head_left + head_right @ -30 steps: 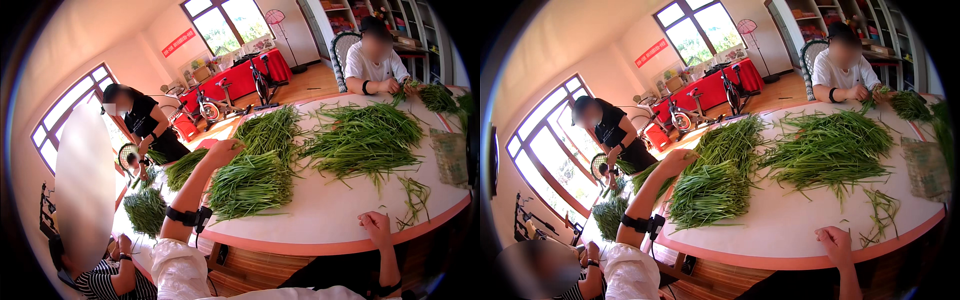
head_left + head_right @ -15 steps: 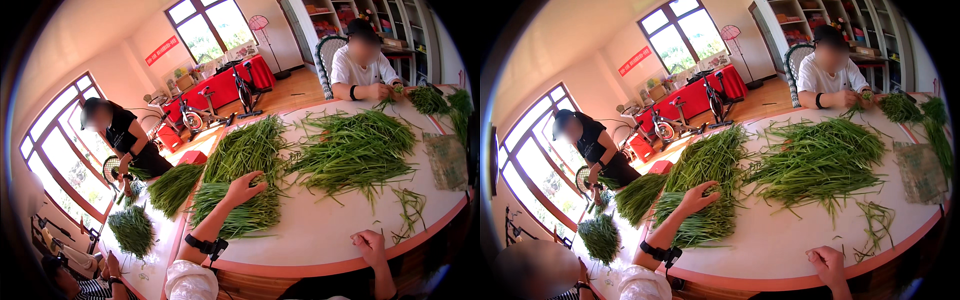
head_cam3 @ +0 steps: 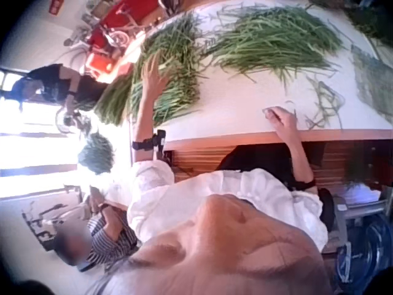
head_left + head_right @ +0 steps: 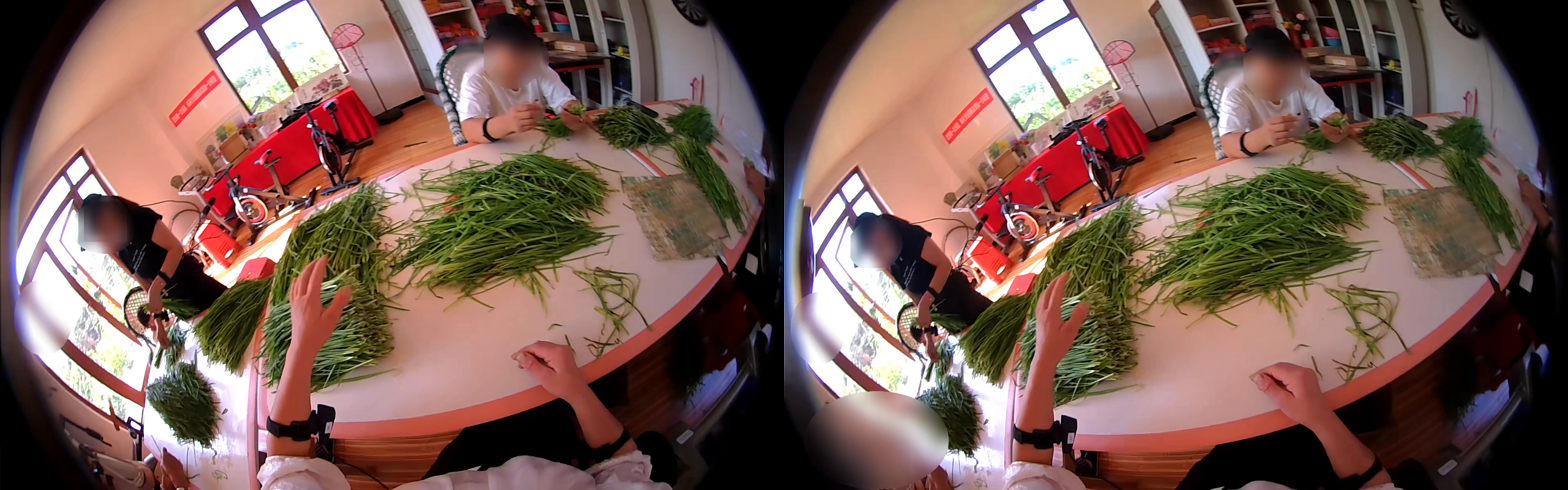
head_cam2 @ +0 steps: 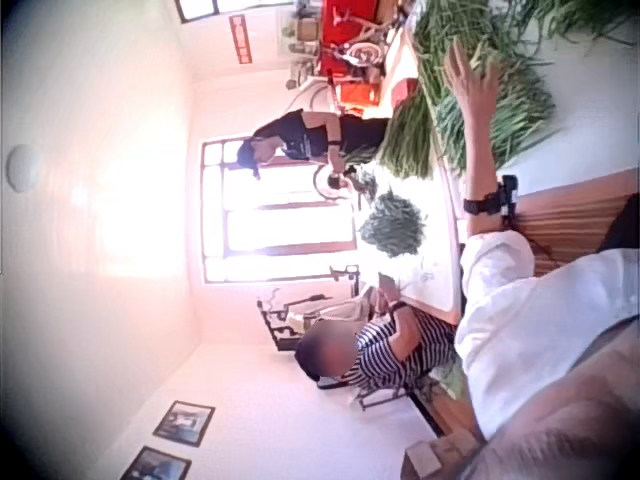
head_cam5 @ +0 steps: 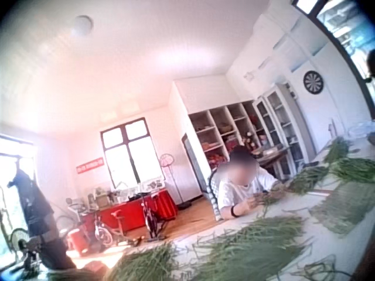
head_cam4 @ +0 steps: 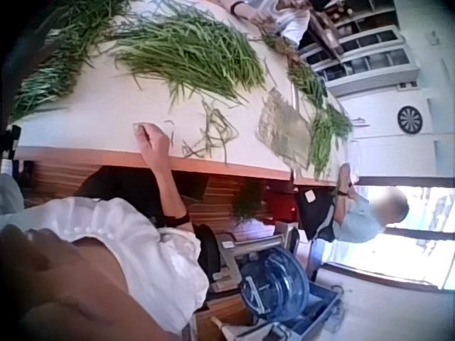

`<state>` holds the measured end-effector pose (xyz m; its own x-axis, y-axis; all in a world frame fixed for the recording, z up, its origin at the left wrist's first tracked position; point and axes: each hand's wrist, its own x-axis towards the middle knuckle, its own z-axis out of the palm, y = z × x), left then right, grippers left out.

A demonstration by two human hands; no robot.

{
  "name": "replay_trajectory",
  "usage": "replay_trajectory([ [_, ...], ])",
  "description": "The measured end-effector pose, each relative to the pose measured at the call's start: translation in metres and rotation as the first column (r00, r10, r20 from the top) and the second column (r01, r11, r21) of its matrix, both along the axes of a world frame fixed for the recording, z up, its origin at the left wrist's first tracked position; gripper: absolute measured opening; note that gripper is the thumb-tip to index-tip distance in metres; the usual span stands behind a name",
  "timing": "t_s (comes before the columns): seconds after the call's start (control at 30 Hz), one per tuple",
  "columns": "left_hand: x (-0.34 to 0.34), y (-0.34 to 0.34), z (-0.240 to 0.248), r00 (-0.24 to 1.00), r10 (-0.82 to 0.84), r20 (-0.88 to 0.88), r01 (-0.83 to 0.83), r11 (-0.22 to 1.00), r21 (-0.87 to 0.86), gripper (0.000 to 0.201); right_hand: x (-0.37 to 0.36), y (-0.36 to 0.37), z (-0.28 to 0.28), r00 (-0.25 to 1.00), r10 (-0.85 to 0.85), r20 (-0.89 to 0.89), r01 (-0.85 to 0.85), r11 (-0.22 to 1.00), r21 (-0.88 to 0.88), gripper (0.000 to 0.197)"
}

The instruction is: The person picks through a bundle of chives by hand, separating individual leaves and placing them into sorted piles on the table.

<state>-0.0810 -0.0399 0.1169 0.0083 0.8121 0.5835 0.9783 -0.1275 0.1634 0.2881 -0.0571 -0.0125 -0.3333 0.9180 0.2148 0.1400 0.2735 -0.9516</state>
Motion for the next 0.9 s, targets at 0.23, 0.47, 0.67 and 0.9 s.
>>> replay_trajectory([
  [0.23, 0.150, -0.031, -0.072, 0.107, 0.153, 0.982, 0.624, 0.759, -0.186, 0.030, 0.031, 0.025, 0.005, 0.999, -0.014, 0.043, 0.013, 1.000, 0.011, 0.017],
  [0.47, 0.208, 0.010, -0.104, 0.127, 0.310, 0.942, 0.879, 0.406, -0.252, 0.030, 0.029, 0.072, 0.002, 0.794, -0.290, 0.534, -0.164, 0.744, 0.647, 0.020],
  [0.67, 0.192, 0.020, -0.105, 0.129, 0.341, 0.931, 0.917, 0.316, -0.243, 0.027, 0.062, 0.105, -0.001, 0.533, -0.556, 0.638, -0.082, 0.717, 0.693, 0.009],
  [0.9, 0.167, 0.044, -0.113, -0.014, 0.450, 0.893, 0.929, 0.337, -0.155, 0.024, 0.107, 0.128, 0.019, 0.585, -0.492, 0.645, 0.121, 0.839, 0.530, 0.012],
])
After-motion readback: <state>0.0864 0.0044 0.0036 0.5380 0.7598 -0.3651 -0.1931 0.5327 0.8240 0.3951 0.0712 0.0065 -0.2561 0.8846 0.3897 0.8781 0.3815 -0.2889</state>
